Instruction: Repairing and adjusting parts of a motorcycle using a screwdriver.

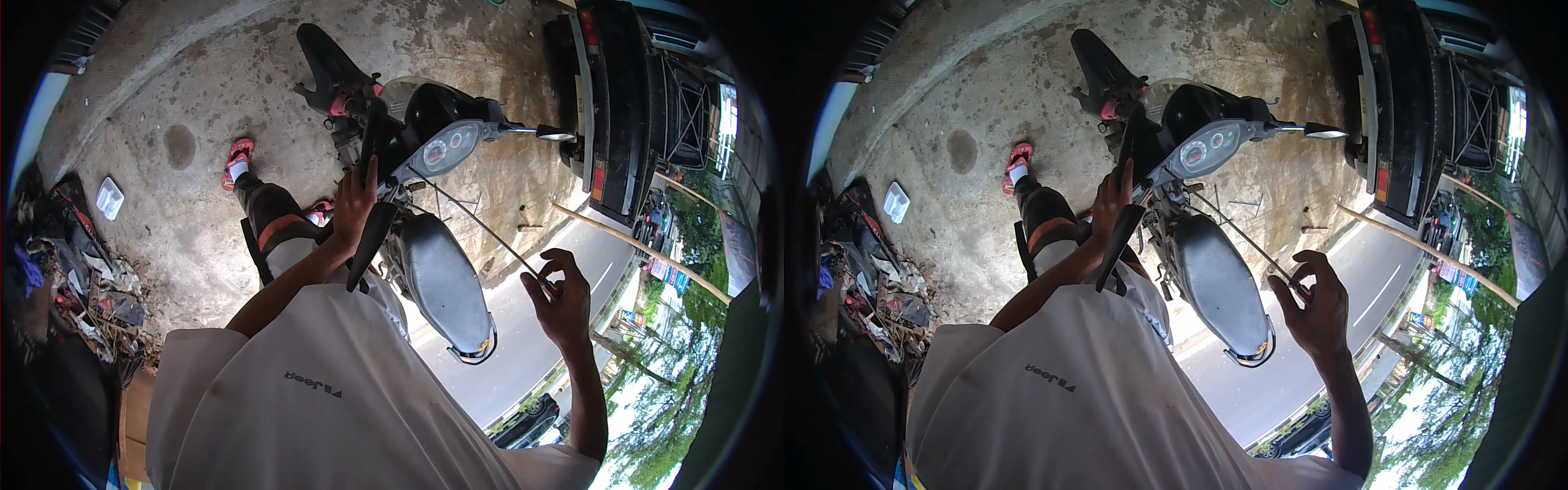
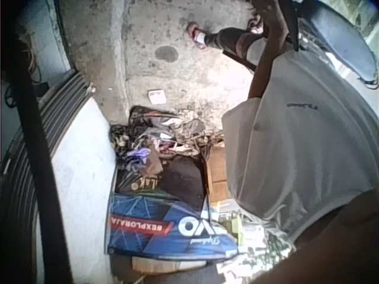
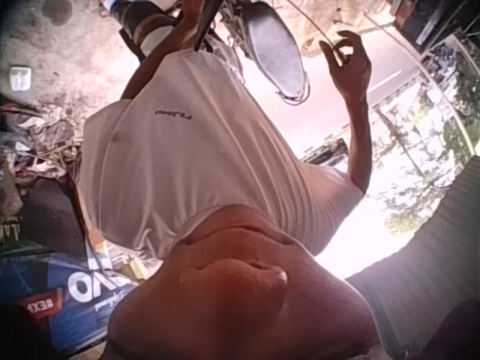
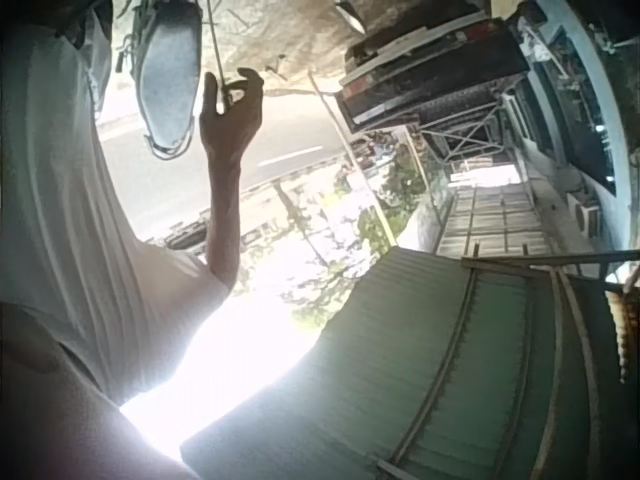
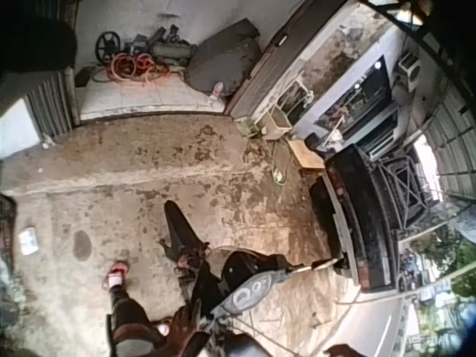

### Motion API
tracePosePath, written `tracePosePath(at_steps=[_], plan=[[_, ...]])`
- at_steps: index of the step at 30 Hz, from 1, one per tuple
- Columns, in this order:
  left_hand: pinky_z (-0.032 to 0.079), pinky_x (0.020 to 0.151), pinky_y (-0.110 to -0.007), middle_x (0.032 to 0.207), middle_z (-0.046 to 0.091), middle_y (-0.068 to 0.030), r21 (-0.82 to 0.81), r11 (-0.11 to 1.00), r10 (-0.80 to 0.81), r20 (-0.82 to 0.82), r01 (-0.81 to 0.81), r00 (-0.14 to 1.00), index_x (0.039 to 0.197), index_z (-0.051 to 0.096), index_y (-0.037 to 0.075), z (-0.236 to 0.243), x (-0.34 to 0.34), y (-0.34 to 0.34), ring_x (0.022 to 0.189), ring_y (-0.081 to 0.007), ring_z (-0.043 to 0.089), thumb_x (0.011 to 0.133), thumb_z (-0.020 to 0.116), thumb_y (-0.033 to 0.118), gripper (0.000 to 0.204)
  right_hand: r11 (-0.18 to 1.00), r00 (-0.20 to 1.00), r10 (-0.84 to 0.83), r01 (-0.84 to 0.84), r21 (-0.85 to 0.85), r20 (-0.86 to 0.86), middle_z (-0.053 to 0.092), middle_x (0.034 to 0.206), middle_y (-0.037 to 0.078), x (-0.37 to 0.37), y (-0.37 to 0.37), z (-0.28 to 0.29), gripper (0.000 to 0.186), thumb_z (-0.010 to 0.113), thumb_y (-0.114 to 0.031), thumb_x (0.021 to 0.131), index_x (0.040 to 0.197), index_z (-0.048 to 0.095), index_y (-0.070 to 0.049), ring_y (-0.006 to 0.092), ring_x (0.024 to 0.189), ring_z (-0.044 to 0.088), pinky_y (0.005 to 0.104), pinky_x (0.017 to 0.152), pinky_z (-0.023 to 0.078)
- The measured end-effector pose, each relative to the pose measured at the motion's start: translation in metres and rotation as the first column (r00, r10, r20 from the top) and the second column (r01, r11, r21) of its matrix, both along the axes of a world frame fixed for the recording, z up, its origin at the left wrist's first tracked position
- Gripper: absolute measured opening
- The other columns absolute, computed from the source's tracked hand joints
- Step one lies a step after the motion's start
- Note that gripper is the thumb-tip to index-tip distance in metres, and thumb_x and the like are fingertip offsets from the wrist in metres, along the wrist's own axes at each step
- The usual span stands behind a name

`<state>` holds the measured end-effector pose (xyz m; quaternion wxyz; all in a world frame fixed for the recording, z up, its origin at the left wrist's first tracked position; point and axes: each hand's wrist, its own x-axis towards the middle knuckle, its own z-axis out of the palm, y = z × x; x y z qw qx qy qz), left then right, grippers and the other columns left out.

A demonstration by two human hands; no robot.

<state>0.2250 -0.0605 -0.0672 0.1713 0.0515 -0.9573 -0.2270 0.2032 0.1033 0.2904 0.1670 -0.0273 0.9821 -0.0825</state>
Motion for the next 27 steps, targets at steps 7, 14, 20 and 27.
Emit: tracePosePath(at_steps=[7,14,20,27], plan=[[0.051,0.079,-0.036,0.103,0.055,-0.0217,0.094,0.993,-0.075,0.036,0.071,0.997,0.136,0.036,0.0,0.001,-0.001,0.0,0.088,-0.032,0.057,0.079,0.066,0.035,0.073,0.89,0.873,0.442,-0.398,0.225,-0.207,0.056,0.069,0.006,0.019,0.016,-0.007,0.014,0.069,0.001,0.076,0.089,0.065,-0.002,0.013,0.051,0.053,0.0256,0.042,0.043],[0.05,0.08,-0.038,0.105,0.053,-0.0238,0.154,0.983,-0.103,0.033,0.097,0.994,0.136,0.034,-0.001,-0.004,-0.002,-0.003,0.09,-0.0347,0.056,0.079,0.067,0.031,0.073,0.889,0.923,-0.258,0.342,-0.304,0.284,0.058,0.071,0.004,0.016,0.02,-0.016,0.014,0.068,-0.006,0.08,0.091,0.058,-0.004,0.009,0.051,0.053,0.0233,0.045,0.044],[0.05,0.078,-0.038,0.104,0.053,-0.0239,0.14,0.986,-0.095,0.047,0.088,0.994,0.136,0.034,0.0,-0.002,0.001,-0.002,0.089,-0.0347,0.056,0.079,0.067,0.032,0.074,0.91,0.895,0.406,-0.378,0.171,-0.182,0.059,0.074,0.007,0.02,0.023,-0.013,0.013,0.066,0.001,0.076,0.088,0.063,-0.003,0.0188,0.062,0.059,0.0288,0.049,0.047],[0.05,0.077,-0.038,0.103,0.053,-0.0235,0.123,0.988,-0.097,0.039,0.092,0.994,0.137,0.034,0.0,-0.002,0.0,0.0,0.088,-0.0347,0.056,0.079,0.066,0.032,0.073,0.615,0.562,-0.613,0.781,-0.111,0.556,0.054,0.057,0.001,0.001,0.019,-0.001,0.013,0.061,-0.012,0.087,0.092,0.068,-0.002,0.0021,0.04,0.039,0.0206,0.034,0.024]])
